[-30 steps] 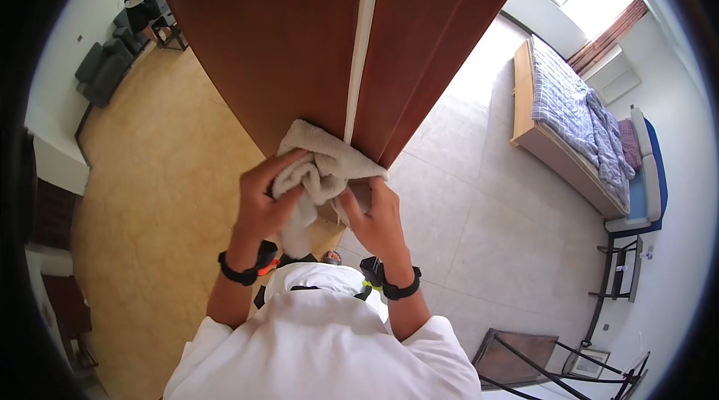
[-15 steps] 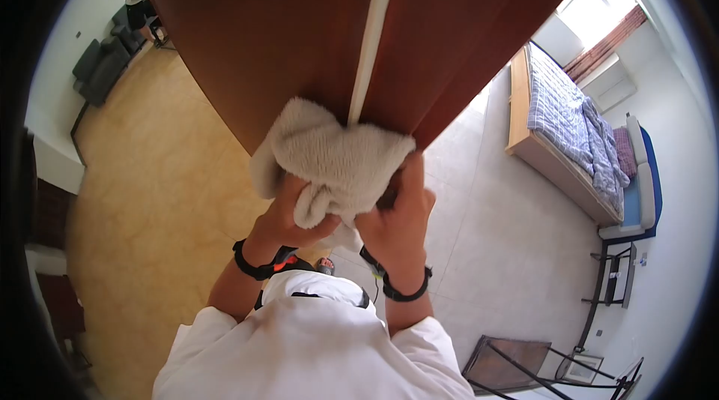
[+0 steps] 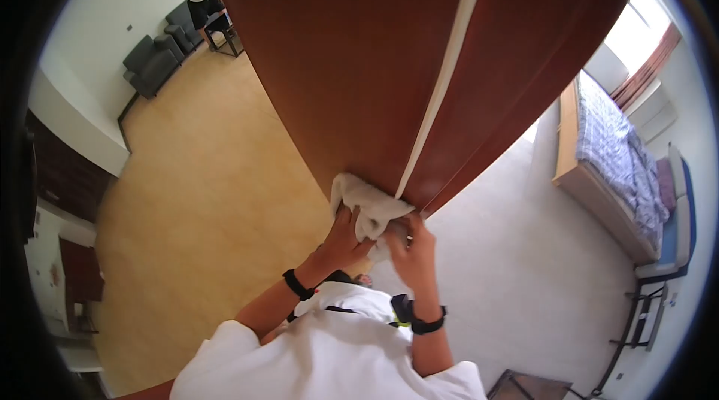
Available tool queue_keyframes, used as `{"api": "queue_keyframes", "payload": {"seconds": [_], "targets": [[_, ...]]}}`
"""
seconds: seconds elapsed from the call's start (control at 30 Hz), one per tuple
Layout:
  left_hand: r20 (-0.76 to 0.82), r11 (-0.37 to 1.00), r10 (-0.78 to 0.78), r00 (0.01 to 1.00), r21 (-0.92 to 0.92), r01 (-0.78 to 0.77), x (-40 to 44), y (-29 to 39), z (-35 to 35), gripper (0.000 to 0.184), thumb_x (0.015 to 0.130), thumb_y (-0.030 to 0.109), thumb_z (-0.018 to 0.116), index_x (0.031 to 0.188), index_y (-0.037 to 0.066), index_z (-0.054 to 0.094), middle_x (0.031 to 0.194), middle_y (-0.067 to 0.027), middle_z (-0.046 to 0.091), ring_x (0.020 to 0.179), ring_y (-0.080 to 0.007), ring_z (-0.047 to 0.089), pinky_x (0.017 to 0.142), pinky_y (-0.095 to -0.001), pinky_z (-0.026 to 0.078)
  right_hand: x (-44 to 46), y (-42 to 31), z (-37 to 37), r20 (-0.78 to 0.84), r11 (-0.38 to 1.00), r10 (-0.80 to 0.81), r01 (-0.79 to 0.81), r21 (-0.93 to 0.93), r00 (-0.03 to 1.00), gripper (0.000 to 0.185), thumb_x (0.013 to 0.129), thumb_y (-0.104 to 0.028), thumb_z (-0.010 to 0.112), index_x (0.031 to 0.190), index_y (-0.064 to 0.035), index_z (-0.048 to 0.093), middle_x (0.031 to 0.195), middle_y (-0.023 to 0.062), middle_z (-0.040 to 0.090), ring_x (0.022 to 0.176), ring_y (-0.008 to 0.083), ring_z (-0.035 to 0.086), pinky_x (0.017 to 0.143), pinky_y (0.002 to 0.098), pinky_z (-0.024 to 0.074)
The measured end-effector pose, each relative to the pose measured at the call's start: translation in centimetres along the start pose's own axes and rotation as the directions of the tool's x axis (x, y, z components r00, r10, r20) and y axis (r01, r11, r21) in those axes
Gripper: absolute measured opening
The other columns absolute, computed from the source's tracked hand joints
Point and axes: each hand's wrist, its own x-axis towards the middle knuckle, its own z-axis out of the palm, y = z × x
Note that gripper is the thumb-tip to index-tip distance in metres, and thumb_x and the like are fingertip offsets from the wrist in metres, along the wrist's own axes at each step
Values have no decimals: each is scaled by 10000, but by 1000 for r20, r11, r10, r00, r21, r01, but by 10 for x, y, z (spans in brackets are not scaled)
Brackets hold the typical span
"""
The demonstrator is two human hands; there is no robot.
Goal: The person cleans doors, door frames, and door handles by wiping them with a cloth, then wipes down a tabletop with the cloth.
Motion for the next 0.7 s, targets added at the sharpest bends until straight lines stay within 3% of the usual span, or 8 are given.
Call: {"api": "queue_keyframes", "payload": {"seconds": [0.07, 0.17, 0.27, 0.33, 0.4, 0.47, 0.57, 0.7], "targets": [[-49, 973, -99, 994, -212, 87, 0, -6, -25, 783, 827, 221, 678, 1465, -59, 322, 1475, -344, 315, 1378, -510, 309, 1149, -538, 268, -12, -14, -1, 104, 945, 81, -110, 309, 991, 279, 937, -14, 590, 1209, 44, 585, 1055, 112, 705, 889, 131, 620, 786, 280, 525], [-191, 944, -75, 979, -330, 8, 46, -33, -63, 683, 794, 132, 678, 1412, -13, 426, 1483, -304, 333, 1386, -498, 305, 1161, -531, 256, -19, -19, 3, 78, 930, 50, -75, 360, 996, 333, 947, 6, 555, 1277, 55, 571, 1108, 110, 699, 945, 141, 636, 827, 278, 529], [-320, 983, 182, 930, 73, -167, 96, -21, -133, 558, 827, 98, 656, 1348, -3, 485, 1398, -252, 426, 1328, -422, 390, 1125, -492, 308, -17, -35, 4, 150, 962, 23, -63, 267, 988, 403, 933, 12, 523, 1332, 63, 540, 1105, 130, 703, 983, 166, 664, 885, 303, 541], [-407, 970, 241, 881, 73, -232, 124, -6, -157, 544, 841, 85, 645, 1353, -7, 485, 1378, -231, 447, 1310, -392, 418, 1106, -476, 331, -19, -33, 2, 270, 954, -8, -74, 291, 963, 433, 929, 0, 509, 1359, 39, 531, 1093, 155, 706, 959, 185, 678, 880, 313, 551], [-495, 958, 111, 862, -178, -226, 143, 4, -171, 603, 800, 120, 653, 1371, -4, 504, 1476, -280, 335, 1391, -464, 309, 1133, -502, 293, -20, -40, 8, 343, 971, 21, -100, 216, 939, 428, 938, -16, 515, 1364, 21, 535, 1090, 161, 707, 966, 192, 682, 875, 315, 553], [-518, 953, 130, 845, -169, -250, 148, 9, -168, 622, 807, 109, 651, 1395, -7, 484, 1484, -276, 326, 1384, -461, 326, 1132, -495, 296, -20, -39, 16, 404, 981, 43, -115, 154, 914, 434, 959, -69, 567, 1385, -5, 522, 1132, 162, 691, 1020, 212, 678, 895, 330, 544], [-470, 939, 50, 881, -279, -202, 135, 12, -166, 653, 806, 100, 665, 1416, -16, 462, 1494, -267, 320, 1382, -453, 348, 1139, -475, 301, -22, 18, 48, 368, 993, -104, 78, 84, 924, 468, 972, -129, 610, 1404, 1, 490, 1230, 174, 646, 1086, 229, 657, 944, 351, 517], [-453, 946, -29, 891, -301, -122, 107, 11, -145, 692, 792, 102, 687, 1425, -20, 438, 1493, -275, 313, 1405, -451, 322, 1146, -466, 305, -15, 55, 67, 565, 969, 164, -240, 62, 809, 498, 987, -204, 626, 1415, -6, 465, 1322, 162, 581, 1221, 221, 573, 995, 339, 469]]}}
